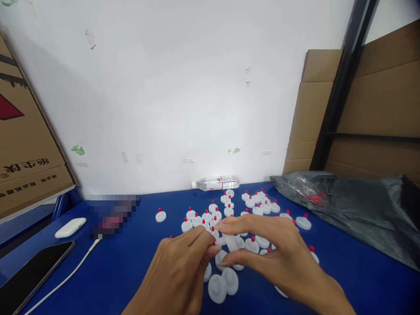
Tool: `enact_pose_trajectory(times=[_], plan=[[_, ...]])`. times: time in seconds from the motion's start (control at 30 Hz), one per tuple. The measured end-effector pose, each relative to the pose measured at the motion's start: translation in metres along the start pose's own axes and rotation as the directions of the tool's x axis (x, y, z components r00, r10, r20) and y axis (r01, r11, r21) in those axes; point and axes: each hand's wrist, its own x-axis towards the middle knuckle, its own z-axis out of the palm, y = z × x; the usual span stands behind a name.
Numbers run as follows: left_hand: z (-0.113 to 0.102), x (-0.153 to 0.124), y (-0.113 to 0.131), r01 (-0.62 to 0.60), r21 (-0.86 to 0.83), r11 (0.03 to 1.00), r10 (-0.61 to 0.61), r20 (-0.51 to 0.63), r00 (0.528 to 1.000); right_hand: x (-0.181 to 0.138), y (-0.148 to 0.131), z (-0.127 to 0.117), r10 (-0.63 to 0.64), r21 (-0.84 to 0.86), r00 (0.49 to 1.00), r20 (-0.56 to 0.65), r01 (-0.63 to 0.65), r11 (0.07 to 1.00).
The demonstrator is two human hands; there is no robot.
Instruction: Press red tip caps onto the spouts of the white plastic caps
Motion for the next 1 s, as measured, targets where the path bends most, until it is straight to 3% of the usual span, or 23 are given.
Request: enact_pose_trajectory(times=[0.17, 0.3, 0.37, 0.47, 0.6, 0.67, 0.73, 0.9, 1.0], plan=[[-0.004, 0.0, 0.005, -0.002, -0.056, 0.998, -0.001, -0.058, 0.998, 0.0, -0.005, -0.002, -0.02, -0.012, 0.999, -0.031, 0.02, 1.0], [0.004, -0.003, 0.002, -0.04, 0.028, 0.999, 0.042, -0.078, 0.996, 0.001, -0.011, -0.008, 0.019, -0.168, 0.987, 0.159, 0.008, 0.986], [0.008, -0.006, 0.0, -0.025, 0.074, 0.997, 0.025, 0.003, 1.0, -0.001, -0.013, -0.014, 0.074, -0.237, 0.966, 0.249, -0.013, 0.971], [0.01, -0.009, 0.0, 0.032, 0.158, 0.987, -0.06, 0.18, 0.982, -0.01, -0.008, -0.026, 0.22, -0.352, 0.938, 0.266, -0.118, 0.928], [0.008, -0.004, 0.004, 0.138, 0.238, 0.961, -0.234, 0.441, 0.866, -0.019, 0.001, -0.038, 0.315, -0.386, 0.88, 0.356, -0.169, 0.907], [0.008, 0.003, 0.005, 0.183, 0.255, 0.95, -0.293, 0.516, 0.805, -0.018, 0.003, -0.039, 0.331, -0.359, 0.844, 0.422, -0.18, 0.916], [0.011, 0.007, 0.006, 0.195, 0.256, 0.947, -0.308, 0.547, 0.778, -0.016, 0.003, -0.038, 0.353, -0.342, 0.816, 0.458, -0.205, 0.917], [0.014, 0.003, 0.002, 0.149, 0.253, 0.956, -0.262, 0.506, 0.822, -0.019, 0.007, -0.034, 0.439, -0.345, 0.74, 0.51, -0.291, 0.892], [0.007, -0.005, -0.006, 0.119, 0.187, 0.975, -0.188, 0.419, 0.888, -0.028, 0.014, -0.036, 0.464, -0.358, 0.756, 0.461, -0.32, 0.877]])
